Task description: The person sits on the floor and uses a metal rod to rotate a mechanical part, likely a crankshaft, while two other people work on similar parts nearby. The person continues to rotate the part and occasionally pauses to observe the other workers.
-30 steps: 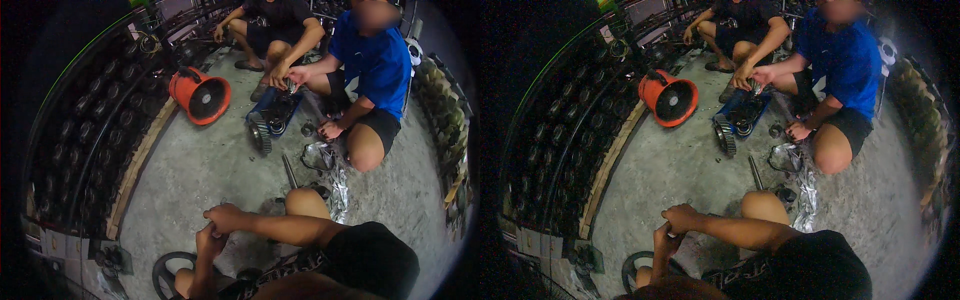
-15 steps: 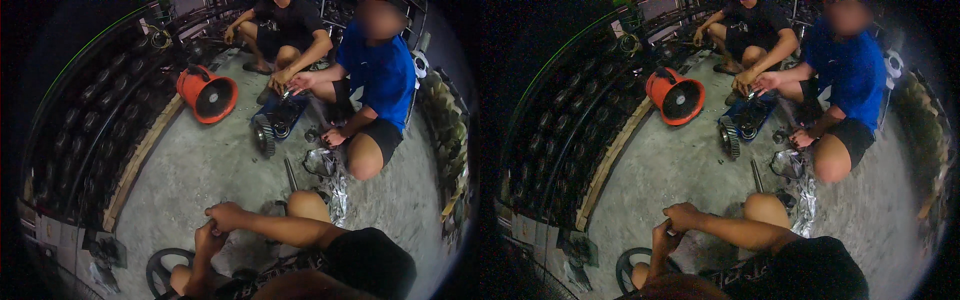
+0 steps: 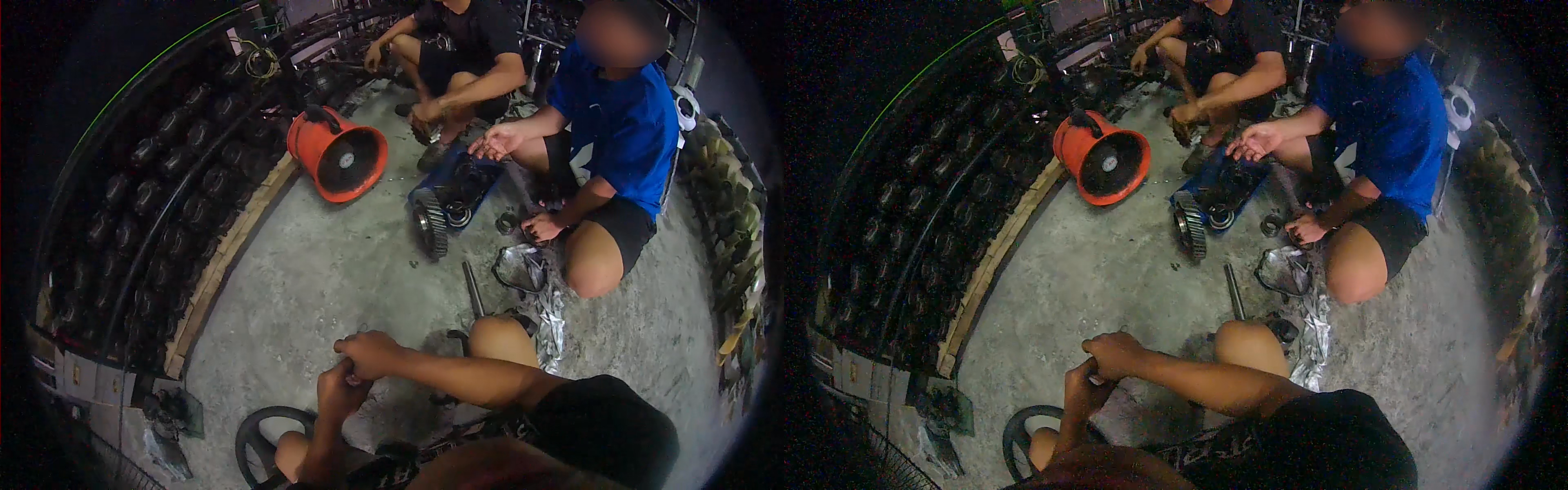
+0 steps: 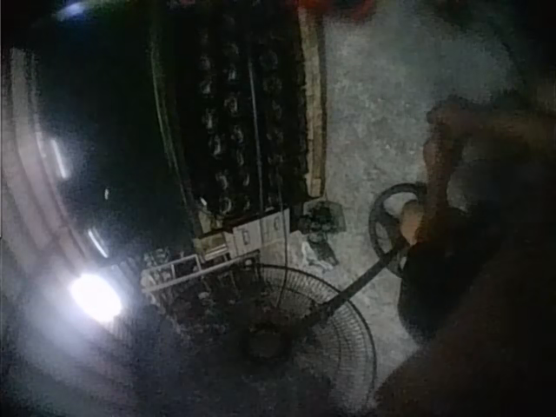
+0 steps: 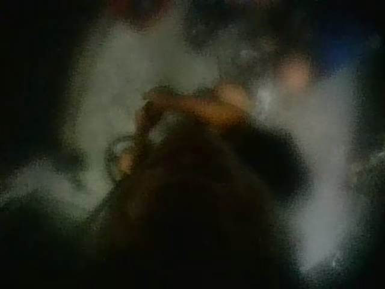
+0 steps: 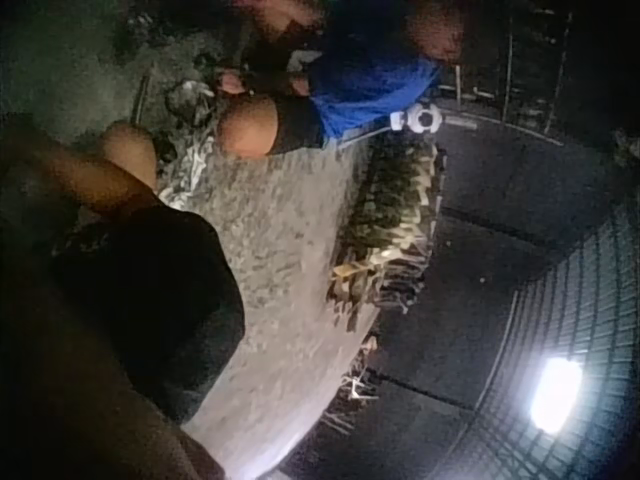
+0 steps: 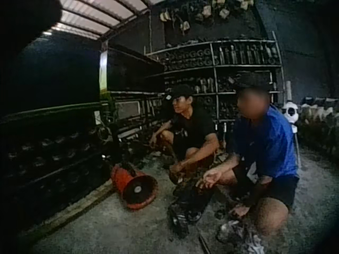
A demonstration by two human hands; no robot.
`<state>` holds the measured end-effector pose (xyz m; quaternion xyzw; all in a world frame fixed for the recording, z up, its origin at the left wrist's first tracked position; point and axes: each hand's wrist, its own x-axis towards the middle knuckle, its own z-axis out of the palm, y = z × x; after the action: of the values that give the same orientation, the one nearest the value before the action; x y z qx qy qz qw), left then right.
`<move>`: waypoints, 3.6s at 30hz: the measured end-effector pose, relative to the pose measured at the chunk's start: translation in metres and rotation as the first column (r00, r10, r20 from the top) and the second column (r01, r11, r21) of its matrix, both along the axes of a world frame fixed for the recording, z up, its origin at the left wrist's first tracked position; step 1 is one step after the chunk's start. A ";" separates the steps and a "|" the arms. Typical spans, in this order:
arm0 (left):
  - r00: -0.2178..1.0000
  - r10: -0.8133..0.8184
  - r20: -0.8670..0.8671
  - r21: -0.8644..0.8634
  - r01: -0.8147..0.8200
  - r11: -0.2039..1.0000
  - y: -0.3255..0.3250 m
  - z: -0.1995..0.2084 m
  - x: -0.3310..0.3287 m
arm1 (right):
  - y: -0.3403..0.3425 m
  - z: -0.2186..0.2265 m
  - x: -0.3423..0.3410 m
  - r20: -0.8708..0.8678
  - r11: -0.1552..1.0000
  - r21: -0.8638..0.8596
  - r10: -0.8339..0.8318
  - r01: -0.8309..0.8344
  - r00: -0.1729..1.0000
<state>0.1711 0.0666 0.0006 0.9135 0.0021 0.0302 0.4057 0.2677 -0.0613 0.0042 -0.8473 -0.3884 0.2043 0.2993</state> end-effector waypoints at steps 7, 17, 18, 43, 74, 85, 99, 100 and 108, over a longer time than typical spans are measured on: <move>1.000 0.002 0.005 -0.008 -0.002 1.000 0.001 0.000 -0.001 | 0.002 0.003 -0.001 0.020 1.000 -0.012 0.012 -0.012 1.000; 1.000 -0.010 -0.009 -0.005 0.010 1.000 -0.003 0.012 0.001 | 0.001 0.003 -0.001 0.023 0.999 -0.032 0.001 0.000 1.000; 1.000 -0.008 -0.009 -0.002 0.008 1.000 -0.002 0.011 0.001 | 0.001 0.004 -0.001 0.021 0.999 -0.037 0.001 -0.001 1.000; 1.000 -0.002 -0.016 -0.010 0.002 1.000 0.005 -0.001 0.002 | 0.005 0.009 0.003 -0.042 0.990 -0.130 0.055 -0.060 0.998; 1.000 0.021 -0.013 -0.038 -0.022 0.999 0.008 -0.003 -0.001 | 0.009 -0.007 0.001 -0.067 0.996 -0.088 0.022 -0.028 0.998; 1.000 0.017 -0.005 -0.008 -0.017 1.000 0.008 -0.001 0.000 | 0.009 -0.004 0.001 -0.058 0.998 -0.050 0.024 -0.027 0.998; 0.994 0.003 -0.106 -0.015 -0.004 1.000 0.007 0.008 -0.003 | 0.007 0.014 -0.001 -0.113 0.978 -0.191 0.059 -0.080 0.992; 0.997 -0.017 -0.073 -0.017 0.016 1.000 0.007 0.006 -0.005 | 0.006 0.015 -0.002 -0.111 0.978 -0.193 0.062 -0.083 0.992; 1.000 0.024 0.012 -0.144 -0.022 0.989 0.006 0.011 -0.016 | -0.013 0.025 -0.022 -0.020 0.990 0.006 -0.137 0.137 0.990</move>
<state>0.1556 0.0729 0.0119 0.8815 0.0122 0.0409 0.4702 0.2461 -0.0744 0.0289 -0.8689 -0.3270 0.1900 0.3193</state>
